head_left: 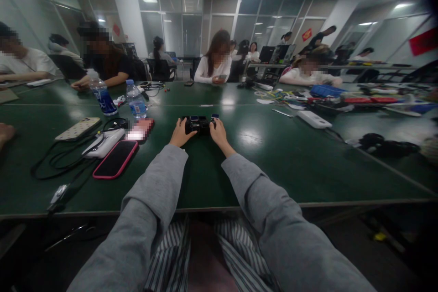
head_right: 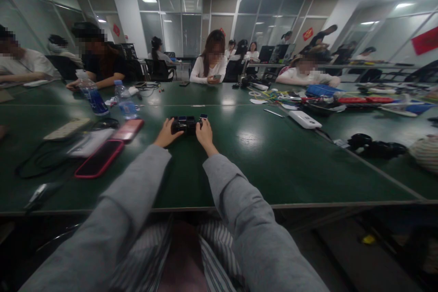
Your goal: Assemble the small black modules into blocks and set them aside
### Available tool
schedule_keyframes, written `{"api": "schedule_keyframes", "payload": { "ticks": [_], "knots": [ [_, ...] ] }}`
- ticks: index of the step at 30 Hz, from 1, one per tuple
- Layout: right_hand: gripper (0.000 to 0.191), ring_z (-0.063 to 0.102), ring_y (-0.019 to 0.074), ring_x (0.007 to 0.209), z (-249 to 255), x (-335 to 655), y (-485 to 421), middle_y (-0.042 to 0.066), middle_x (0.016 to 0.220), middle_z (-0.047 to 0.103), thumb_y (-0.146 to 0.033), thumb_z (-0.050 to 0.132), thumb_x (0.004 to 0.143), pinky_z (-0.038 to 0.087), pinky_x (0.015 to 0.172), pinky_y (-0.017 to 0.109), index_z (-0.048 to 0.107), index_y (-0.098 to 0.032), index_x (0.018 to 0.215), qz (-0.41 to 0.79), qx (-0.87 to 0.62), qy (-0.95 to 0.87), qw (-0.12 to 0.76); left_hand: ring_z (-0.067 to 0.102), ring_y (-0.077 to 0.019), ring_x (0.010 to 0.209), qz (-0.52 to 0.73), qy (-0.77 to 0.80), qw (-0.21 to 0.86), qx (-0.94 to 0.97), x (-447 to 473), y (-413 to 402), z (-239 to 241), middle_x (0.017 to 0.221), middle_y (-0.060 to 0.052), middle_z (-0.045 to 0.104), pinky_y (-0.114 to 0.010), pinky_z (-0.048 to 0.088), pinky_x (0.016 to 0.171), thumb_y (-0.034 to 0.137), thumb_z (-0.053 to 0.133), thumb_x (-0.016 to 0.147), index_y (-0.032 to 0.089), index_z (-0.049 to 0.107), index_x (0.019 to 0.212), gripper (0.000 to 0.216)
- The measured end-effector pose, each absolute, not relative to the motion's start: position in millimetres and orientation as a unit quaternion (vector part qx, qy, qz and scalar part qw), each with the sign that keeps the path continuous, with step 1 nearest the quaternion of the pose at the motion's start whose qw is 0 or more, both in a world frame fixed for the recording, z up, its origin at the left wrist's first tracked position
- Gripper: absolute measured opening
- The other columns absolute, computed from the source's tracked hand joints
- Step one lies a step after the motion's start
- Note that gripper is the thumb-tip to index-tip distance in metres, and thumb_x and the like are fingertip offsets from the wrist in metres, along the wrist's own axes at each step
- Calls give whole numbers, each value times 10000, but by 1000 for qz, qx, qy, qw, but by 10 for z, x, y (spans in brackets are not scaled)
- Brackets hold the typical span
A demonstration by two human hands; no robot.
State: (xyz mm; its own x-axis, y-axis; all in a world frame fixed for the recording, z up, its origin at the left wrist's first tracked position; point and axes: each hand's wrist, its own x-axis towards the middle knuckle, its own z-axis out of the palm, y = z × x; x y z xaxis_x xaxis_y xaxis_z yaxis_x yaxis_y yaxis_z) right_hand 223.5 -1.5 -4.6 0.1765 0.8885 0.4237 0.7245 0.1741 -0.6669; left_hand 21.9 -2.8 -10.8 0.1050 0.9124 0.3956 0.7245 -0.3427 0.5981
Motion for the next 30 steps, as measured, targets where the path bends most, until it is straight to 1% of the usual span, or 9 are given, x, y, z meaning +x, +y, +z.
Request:
{"api": "schedule_keyframes", "payload": {
  "ticks": [4, 7, 9, 11, 13, 16, 20, 25, 30],
  "knots": [
    [493, 452, 207, 1303, -15, 2297, 22, 159, 1397, 493, -393, 438, 936, 341, 1102, 384, 519, -106, 1328, 149, -591, -646, 460, 215, -324, 1456, 358, 560, 131, 735, 217, -44, -68, 1538, -189, 286, -495, 292, 1143, 538, 627, 801, 182, 358, 1432, 773],
    [553, 531, 191, 1216, 20, 2445, 52, 146, 1354, 537, -451, 528, 895, 403, 1048, 378, 503, -126, 1342, 253, -534, -675, 442, 228, -322, 1452, 356, 567, 129, 732, 218, -54, -48, 1533, -176, 303, -502, 308, 1135, 499, 626, 815, 187, 376, 1420, 726],
    [633, 568, 187, 1165, 21, 2543, 67, 137, 1337, 552, -429, 627, 836, 441, 1005, 378, 460, -145, 1377, 297, -501, -695, 421, 239, -323, 1448, 359, 567, 127, 730, 217, -55, -49, 1534, -176, 301, -502, 320, 1129, 488, 629, 816, 187, 385, 1413, 712],
    [743, 560, 197, 1179, -2, 2595, 76, 142, 1350, 539, -354, 733, 748, 439, 1010, 385, 432, -142, 1394, 281, -495, -712, 412, 248, -323, 1445, 364, 565, 124, 730, 213, -48, -59, 1533, -175, 301, -498, 329, 1125, 489, 633, 813, 190, 394, 1405, 705],
    [768, 528, 209, 1224, -38, 2593, 80, 146, 1374, 516, -290, 775, 697, 412, 1042, 396, 451, -139, 1376, 224, -506, -721, 418, 259, -320, 1441, 367, 565, 123, 729, 207, -36, -72, 1531, -167, 307, -495, 332, 1125, 494, 637, 809, 202, 401, 1400, 700],
    [665, 518, 210, 1237, -83, 2543, 77, 132, 1363, 528, -252, 747, 718, 397, 1057, 409, 502, -159, 1329, 160, -520, -721, 429, 281, -317, 1433, 369, 565, 126, 727, 198, -24, -78, 1525, -147, 325, -501, 331, 1127, 507, 646, 798, 228, 410, 1394, 699],
    [566, 555, 194, 1188, -92, 2509, 60, 116, 1305, 579, -231, 711, 750, 424, 1028, 395, 539, -161, 1285, 137, -522, -715, 445, 297, -321, 1425, 365, 566, 127, 728, 196, -39, -58, 1532, -145, 321, -509, 336, 1123, 501, 639, 805, 226, 414, 1395, 689],
    [547, 575, 200, 1159, -67, 2519, 31, 113, 1288, 595, -242, 711, 757, 432, 1016, 411, 550, -168, 1275, 127, -536, -717, 428, 294, -314, 1427, 359, 570, 128, 728, 182, -49, -40, 1544, -153, 303, -503, 334, 1122, 499, 641, 803, 214, 393, 1413, 718],
    [588, 588, 195, 1139, -65, 2527, 38, 112, 1276, 603, -278, 717, 758, 439, 1009, 390, 526, -166, 1303, 158, -512, -720, 441, 223, -289, 1458, 370, 548, 136, 738, 173, -10, -38, 1533, -145, 335, -484, 280, 1155, 528, 662, 776, 208, 363, 1438, 794]
  ]
}}
